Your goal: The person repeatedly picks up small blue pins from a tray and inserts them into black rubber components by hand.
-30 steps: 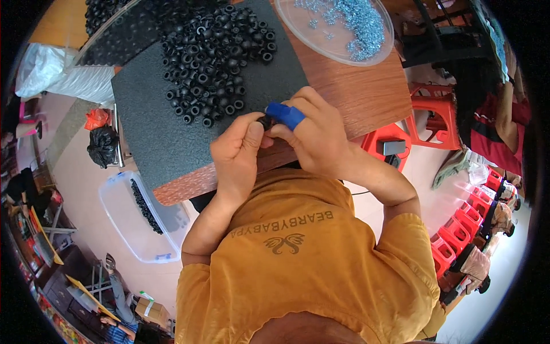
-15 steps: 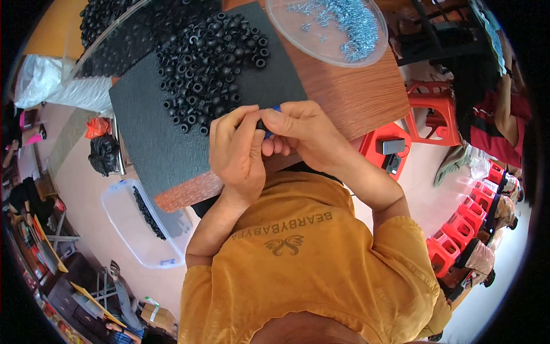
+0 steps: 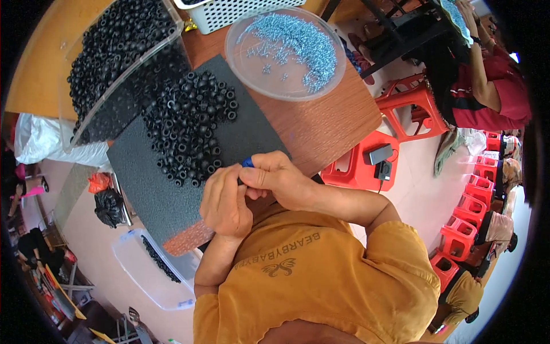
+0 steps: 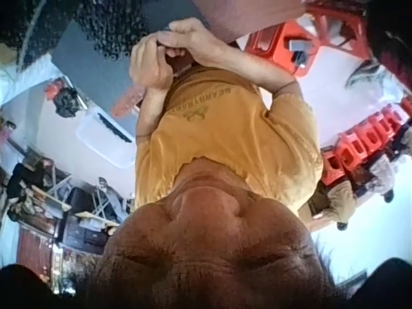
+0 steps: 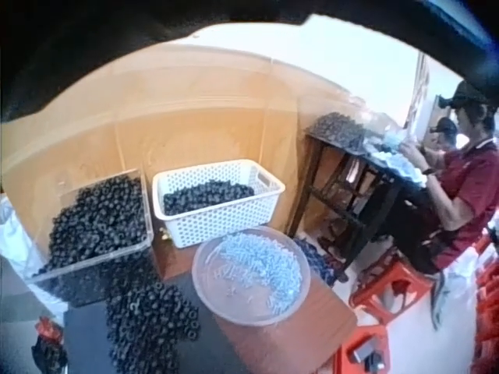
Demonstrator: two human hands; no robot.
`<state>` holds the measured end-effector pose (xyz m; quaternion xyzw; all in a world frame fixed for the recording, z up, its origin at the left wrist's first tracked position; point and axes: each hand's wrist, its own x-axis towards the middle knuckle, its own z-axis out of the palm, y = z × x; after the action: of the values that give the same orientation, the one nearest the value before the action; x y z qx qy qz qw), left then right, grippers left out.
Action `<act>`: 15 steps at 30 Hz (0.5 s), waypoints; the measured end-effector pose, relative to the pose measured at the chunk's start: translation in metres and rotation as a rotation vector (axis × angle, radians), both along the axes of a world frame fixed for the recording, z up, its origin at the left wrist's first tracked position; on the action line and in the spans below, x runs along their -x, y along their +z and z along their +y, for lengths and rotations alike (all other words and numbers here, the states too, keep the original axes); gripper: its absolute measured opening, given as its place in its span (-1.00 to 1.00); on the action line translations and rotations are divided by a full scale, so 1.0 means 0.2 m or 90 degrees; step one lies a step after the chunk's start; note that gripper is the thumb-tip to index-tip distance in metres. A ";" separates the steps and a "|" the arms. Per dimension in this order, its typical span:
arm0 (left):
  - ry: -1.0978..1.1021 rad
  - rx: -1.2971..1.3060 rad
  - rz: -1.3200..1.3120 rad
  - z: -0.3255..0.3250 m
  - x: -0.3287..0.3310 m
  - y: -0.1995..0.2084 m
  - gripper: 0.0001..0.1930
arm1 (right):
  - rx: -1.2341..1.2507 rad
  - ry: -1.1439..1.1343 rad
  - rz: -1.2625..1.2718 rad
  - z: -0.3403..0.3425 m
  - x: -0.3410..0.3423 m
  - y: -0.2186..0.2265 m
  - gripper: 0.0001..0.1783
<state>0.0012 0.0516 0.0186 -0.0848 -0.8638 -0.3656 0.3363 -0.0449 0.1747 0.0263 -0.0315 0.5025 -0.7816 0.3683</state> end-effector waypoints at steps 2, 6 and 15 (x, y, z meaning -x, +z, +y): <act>-0.010 -0.013 -0.017 0.00 -0.01 0.01 -0.82 | 0.018 -0.018 -0.015 0.00 -0.01 -0.01 -0.62; 0.005 -0.023 -0.083 0.01 -0.01 0.02 -0.84 | 0.017 -0.079 -0.021 -0.02 -0.02 -0.04 -0.60; -0.011 -0.201 -0.154 0.00 0.05 -0.05 -0.87 | 0.046 0.015 -0.168 0.03 0.06 -0.03 -0.60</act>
<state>-0.0087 0.0525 0.0091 0.0057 -0.8292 -0.5067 0.2360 -0.0577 0.1805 0.0196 0.0525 0.4209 -0.7919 0.4393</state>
